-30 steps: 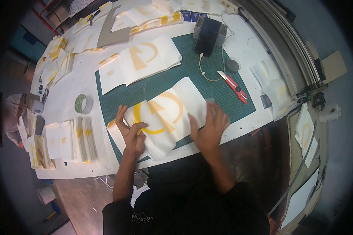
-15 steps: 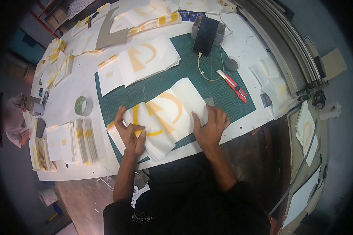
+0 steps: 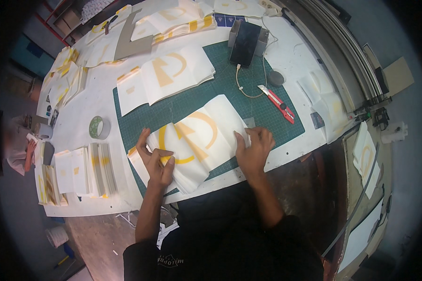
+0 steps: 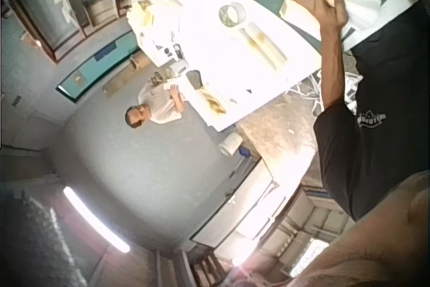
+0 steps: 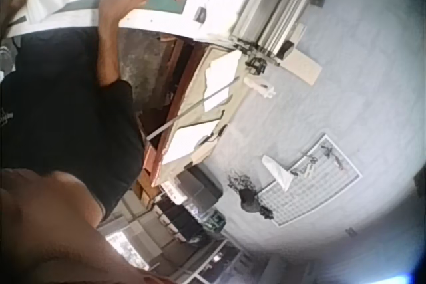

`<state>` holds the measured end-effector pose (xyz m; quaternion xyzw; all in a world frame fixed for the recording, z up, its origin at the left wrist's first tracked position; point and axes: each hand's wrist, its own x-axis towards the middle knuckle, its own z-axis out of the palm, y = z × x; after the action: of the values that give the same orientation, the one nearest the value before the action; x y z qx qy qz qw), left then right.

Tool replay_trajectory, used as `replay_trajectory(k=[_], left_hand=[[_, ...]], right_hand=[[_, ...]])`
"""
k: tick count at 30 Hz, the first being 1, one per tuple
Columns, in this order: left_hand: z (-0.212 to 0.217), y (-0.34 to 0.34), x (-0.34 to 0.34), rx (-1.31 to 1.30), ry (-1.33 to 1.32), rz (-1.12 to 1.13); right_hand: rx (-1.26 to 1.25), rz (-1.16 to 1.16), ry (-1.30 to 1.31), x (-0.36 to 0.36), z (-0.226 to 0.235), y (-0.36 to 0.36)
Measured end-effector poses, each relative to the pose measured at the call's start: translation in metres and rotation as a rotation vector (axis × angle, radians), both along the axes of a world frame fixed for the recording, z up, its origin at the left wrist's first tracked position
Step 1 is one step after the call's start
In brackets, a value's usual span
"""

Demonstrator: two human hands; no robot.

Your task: The person repeatedly peels a yellow graphic sticker from a white backing sheet on a green cutting mat. They use both hands to lift and smooth the sticker, then place the sheet back down. The process is repeated multiple times on the same sheet.

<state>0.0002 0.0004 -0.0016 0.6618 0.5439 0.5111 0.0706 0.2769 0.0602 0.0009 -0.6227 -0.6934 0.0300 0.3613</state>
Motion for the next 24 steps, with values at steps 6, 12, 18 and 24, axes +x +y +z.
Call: replay_trajectory(k=[6, 12, 18, 24], left_hand=[[0.0, 0.0, 0.001, 0.007, -0.001, 0.003], [0.001, 0.0, 0.001, 0.004, -0.003, 0.004], [0.002, 0.0, 0.001, 0.001, 0.003, 0.005], [0.001, 0.0, 0.001, 0.004, -0.008, 0.008]], right_hand=[[0.023, 0.093, 0.173, -0.003, 0.002, -0.001], [0.18, 0.28, -0.093, -0.012, 0.016, -0.011], [0.202, 0.096, -0.232, -0.009, 0.015, -0.004], [0.241, 0.209, -0.276, -0.012, 0.016, -0.012]])
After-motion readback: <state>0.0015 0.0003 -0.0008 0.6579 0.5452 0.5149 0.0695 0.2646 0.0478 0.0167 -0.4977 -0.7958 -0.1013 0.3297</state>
